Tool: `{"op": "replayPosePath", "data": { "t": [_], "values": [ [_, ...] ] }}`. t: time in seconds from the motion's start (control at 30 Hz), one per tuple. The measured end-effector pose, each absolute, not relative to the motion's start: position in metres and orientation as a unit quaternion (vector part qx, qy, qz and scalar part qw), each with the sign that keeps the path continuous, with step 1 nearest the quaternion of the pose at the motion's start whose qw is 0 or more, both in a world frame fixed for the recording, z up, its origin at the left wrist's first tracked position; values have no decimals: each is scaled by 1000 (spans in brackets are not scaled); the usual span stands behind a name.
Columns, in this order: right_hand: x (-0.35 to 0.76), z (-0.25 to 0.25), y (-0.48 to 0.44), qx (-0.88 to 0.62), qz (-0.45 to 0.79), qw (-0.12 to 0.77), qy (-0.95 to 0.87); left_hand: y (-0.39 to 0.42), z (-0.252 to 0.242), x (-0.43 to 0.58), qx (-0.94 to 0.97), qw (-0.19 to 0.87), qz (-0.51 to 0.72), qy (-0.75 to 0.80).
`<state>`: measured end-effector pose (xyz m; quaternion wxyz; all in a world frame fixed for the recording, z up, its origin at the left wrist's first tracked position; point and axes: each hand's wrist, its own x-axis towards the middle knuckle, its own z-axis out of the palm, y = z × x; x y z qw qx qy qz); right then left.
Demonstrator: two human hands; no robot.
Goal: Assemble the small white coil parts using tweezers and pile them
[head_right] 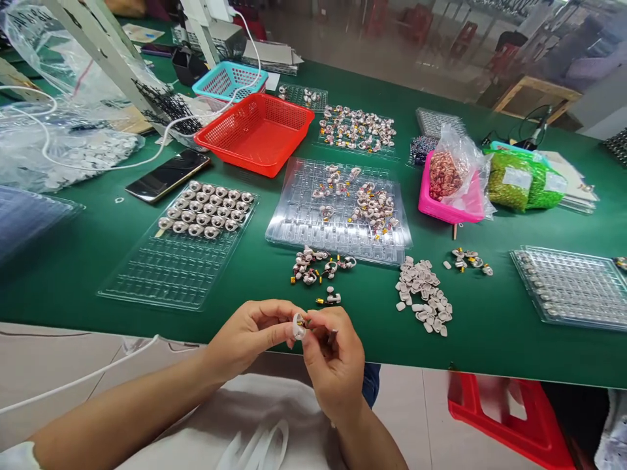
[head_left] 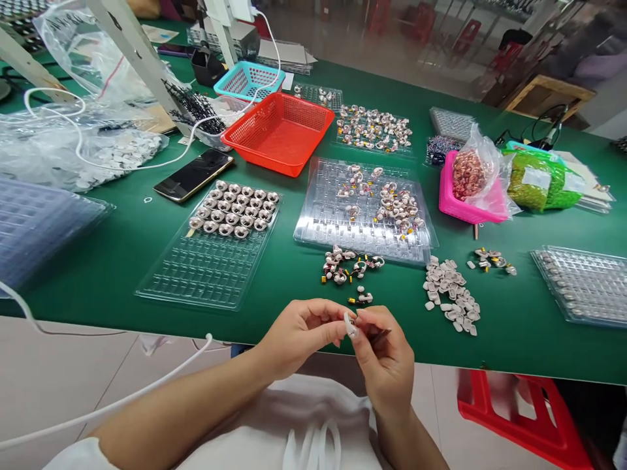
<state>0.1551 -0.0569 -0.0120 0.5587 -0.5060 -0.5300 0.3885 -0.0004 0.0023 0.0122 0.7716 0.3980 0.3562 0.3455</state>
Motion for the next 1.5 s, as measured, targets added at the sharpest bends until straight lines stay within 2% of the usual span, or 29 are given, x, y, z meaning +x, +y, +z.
{"op": "replayPosePath", "data": {
  "t": [0.23, 0.5, 0.77, 1.3, 1.4, 1.5],
  "values": [
    [171, -18, -58, -483, 178, 503, -694, 1, 13, 1, 377, 766, 345, 390],
    [183, -13, -48, -416, 101, 466, -774, -3, 10, 1, 353, 764, 347, 413],
    [184, -26, -49, -387, 59, 498, -774, -4, 10, 4, 351, 769, 341, 412],
    [179, -24, -49, -420, 70, 511, -746, -5, 12, 7, 360, 762, 337, 420],
    [178, -19, -53, -439, 124, 511, -728, -5, 7, 7, 362, 770, 331, 408],
    [177, -12, -58, -466, 237, 532, -666, -4, 5, 6, 348, 792, 321, 385]
  ]
}}
